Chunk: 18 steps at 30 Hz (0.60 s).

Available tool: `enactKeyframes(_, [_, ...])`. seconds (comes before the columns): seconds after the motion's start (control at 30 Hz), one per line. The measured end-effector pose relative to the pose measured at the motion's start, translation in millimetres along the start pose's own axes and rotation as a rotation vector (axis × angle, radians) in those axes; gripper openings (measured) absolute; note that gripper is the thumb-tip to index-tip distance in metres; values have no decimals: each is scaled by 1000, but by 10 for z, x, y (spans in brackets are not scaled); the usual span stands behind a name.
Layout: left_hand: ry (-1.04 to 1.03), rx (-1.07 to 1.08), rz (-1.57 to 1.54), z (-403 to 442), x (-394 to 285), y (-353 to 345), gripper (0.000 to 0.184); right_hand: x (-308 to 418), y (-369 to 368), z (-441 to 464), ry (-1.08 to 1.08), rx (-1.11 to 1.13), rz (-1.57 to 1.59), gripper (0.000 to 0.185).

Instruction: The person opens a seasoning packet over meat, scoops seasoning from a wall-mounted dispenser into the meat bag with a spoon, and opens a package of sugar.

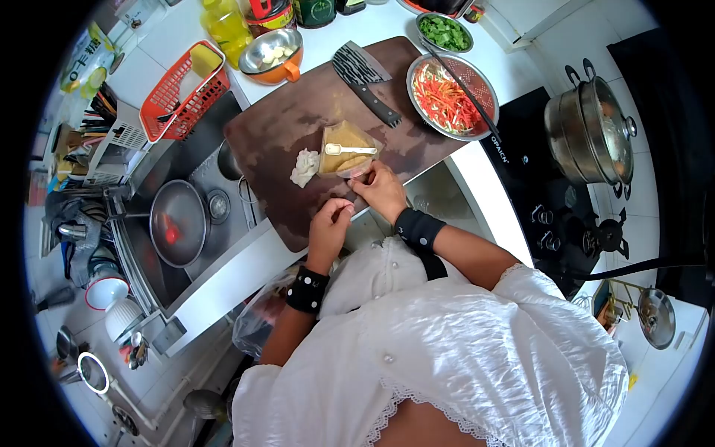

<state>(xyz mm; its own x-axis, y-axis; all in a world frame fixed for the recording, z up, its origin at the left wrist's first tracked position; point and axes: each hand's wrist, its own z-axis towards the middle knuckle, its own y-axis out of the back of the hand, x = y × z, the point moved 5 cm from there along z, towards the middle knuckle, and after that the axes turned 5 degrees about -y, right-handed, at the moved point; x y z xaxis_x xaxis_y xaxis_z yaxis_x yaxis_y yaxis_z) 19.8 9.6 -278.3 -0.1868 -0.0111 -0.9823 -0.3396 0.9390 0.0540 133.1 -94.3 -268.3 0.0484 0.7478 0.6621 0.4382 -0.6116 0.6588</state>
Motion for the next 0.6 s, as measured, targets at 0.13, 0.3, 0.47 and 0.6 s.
enactKeyframes(0.13, [8,9,-1,-39,23,59,13,91,6,-15,4,-75,5,38])
enactKeyframes(0.3, [-47,-45,-16,-120,23,140,12,91,40,31,99,-216,50,32])
enactKeyframes(0.47, [-151,-23,-28,-176,88,269,10,245,273,-5,208,-277,149,28])
enactKeyframes(0.6, [-73,-20,-87,-182,121,322,10,617,798,7,234,-308,229,28])
